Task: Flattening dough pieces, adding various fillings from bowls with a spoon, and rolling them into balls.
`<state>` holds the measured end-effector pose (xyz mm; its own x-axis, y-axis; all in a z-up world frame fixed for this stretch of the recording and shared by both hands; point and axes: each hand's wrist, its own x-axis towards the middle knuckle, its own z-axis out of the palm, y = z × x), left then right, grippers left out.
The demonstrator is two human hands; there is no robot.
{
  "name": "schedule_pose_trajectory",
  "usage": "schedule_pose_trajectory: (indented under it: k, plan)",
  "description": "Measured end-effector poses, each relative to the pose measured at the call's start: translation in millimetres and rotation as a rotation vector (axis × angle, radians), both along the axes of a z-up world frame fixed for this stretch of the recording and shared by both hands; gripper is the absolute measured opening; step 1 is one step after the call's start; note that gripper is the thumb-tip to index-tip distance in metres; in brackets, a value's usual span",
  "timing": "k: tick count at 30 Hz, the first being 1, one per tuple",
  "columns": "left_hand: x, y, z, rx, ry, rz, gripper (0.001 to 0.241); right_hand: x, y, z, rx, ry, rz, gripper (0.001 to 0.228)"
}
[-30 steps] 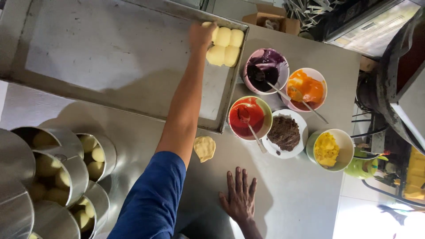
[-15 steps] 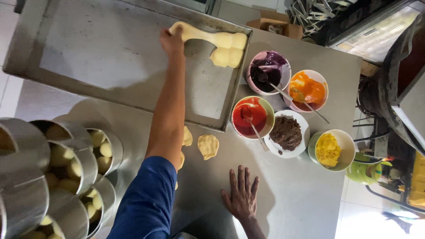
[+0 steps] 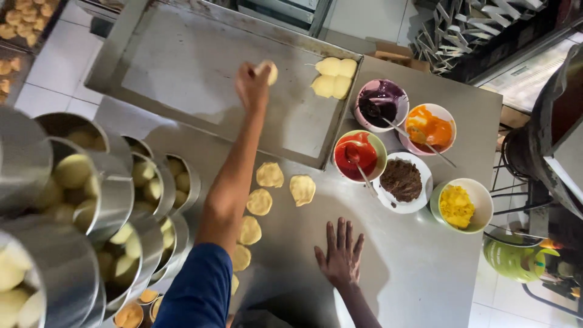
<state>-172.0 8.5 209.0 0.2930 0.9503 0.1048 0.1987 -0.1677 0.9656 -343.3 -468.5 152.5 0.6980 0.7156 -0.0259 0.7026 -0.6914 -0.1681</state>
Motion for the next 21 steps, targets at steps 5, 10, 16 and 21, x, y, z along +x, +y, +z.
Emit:
schedule_pose_trajectory:
  k: [5, 10, 16, 21]
  plan:
    - [-59.0, -71.8, -4.6, 0.223, 0.01, -0.421, 0.085, -0.6, -7.1, -8.7, 0.027, -0.032, 0.032, 0.083]
    - [-141.4, -174.9, 39.0, -0.072, 0.127, -0.518, 0.058, 2.1, -6.1, -4.6, 0.128, 0.054, -0.021, 0.081]
    - [-229.9, -263.2, -18.2, -0.336, 0.213, -0.548, 0.03, -28.6, 9.6, 10.3, 0.93, 0.711, -0.122, 0.053]
    - [-284.8, -319.8, -3.5, -0.325, 0.205, -0.537, 0.034, -71.7, 23.8, 2.9, 1.292, 1.616, -0.553, 0.029]
